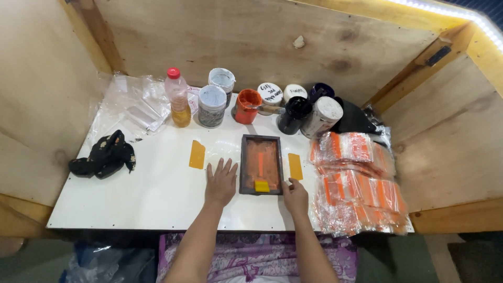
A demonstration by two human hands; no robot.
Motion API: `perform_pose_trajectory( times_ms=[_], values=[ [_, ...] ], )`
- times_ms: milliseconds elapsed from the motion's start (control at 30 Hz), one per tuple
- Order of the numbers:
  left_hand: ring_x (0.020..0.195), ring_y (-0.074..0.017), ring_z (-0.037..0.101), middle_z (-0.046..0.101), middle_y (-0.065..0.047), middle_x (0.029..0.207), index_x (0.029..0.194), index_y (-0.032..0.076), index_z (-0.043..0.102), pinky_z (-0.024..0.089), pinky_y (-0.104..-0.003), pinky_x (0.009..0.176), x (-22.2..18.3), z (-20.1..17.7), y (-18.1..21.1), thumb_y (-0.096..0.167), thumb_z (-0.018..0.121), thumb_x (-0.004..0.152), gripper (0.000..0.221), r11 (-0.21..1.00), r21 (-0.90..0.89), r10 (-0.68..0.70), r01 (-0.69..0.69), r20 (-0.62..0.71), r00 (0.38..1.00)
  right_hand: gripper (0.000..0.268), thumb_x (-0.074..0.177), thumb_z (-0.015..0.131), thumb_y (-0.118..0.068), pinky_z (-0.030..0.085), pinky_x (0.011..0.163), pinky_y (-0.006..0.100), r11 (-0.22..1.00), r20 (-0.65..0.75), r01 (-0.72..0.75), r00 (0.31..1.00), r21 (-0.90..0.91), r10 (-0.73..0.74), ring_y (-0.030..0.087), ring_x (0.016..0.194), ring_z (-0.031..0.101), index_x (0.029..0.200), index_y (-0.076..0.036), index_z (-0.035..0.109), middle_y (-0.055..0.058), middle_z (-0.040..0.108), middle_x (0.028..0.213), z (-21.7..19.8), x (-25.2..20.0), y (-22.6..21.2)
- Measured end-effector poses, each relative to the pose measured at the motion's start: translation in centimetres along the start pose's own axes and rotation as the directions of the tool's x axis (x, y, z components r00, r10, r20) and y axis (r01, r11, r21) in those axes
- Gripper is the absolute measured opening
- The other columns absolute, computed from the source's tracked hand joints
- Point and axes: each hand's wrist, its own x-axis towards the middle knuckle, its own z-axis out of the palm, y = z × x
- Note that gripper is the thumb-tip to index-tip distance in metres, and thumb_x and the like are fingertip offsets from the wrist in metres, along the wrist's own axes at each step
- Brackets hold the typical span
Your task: Manual screen printing of orange ink onto material strips using a small hand-held frame and a squeegee.
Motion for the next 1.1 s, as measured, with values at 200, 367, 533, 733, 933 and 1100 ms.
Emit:
perform_pose_trajectory(
  times_ms=[200,367,533,733,933,1100],
  values=[
    [0.155,-0.0194,0.023,0.037,0.005,0.163,0.15,0.03,0.047,0.007,-0.057,0.127,0.0,-1.6,0.7,0.032,0.027,0.108,0.047,0.999,0.031,-0.009,0.005,0.129,0.992,0.041,0.096,0.07,-0.031,0.06,0.071,0.036,0.996,-0.005,0.029,1.0,-0.085,-0.03,0.028,0.088,0.075,0.123,-0.001,0.071,0.017,0.074,0.094,0.4,-0.2,-1.7],
    [0.155,-0.0206,0.024,0.038,0.005,0.163,0.148,0.029,0.05,0.01,-0.059,0.126,0.3,-1.6,0.7,0.03,0.032,0.106,0.046,1.0,0.026,-0.017,0.014,0.118,0.993,0.031,0.097,0.068,-0.021,0.057,0.064,0.034,0.999,-0.004,0.041,0.999,-0.019,-0.041,0.026,0.076,0.073,0.118,0.001,0.074,0.017,0.075,0.082,1.1,0.3,-0.8],
    [0.155,-0.0214,0.024,0.038,0.004,0.163,0.148,0.028,0.051,0.011,-0.06,0.125,0.0,-1.9,0.9,0.028,0.033,0.105,0.046,1.0,0.018,-0.007,0.005,0.128,0.992,0.026,0.097,0.067,-0.016,0.055,0.058,0.031,0.999,-0.007,0.037,0.999,0.036,-0.037,0.021,0.065,0.07,0.113,0.002,0.076,0.016,0.074,0.075,1.5,1.8,1.0],
    [0.155,-0.0201,0.024,0.038,0.005,0.163,0.148,0.029,0.051,0.011,-0.059,0.126,0.2,-1.9,1.0,0.028,0.035,0.105,0.046,0.999,0.036,-0.023,0.018,0.133,0.991,0.028,0.099,0.064,-0.014,0.056,0.059,0.03,0.996,0.049,-0.029,0.999,0.089,0.025,0.022,0.065,0.072,0.117,0.005,0.073,0.02,0.075,0.08,1.2,1.9,0.8],
    [0.155,-0.0215,0.024,0.04,0.004,0.162,0.147,0.027,0.052,0.011,-0.06,0.125,0.3,-1.7,0.8,0.028,0.036,0.105,0.045,1.0,0.007,-0.018,0.017,0.128,0.992,0.029,0.098,0.066,-0.016,0.055,0.057,0.031,0.989,0.043,-0.017,0.999,0.149,0.011,0.021,0.06,0.068,0.116,0.006,0.073,0.019,0.074,0.076,1.4,2.1,1.5],
    [0.155,-0.0201,0.025,0.041,0.005,0.161,0.147,0.029,0.053,0.012,-0.059,0.125,0.4,-2.1,1.0,0.028,0.036,0.104,0.045,0.999,0.023,-0.037,0.035,0.134,0.99,0.029,0.099,0.065,-0.016,0.057,0.056,0.034,0.985,0.048,-0.055,0.998,0.164,0.048,0.024,0.061,0.07,0.116,0.005,0.073,0.021,0.075,0.081,1.0,1.6,0.9]
  ],
)
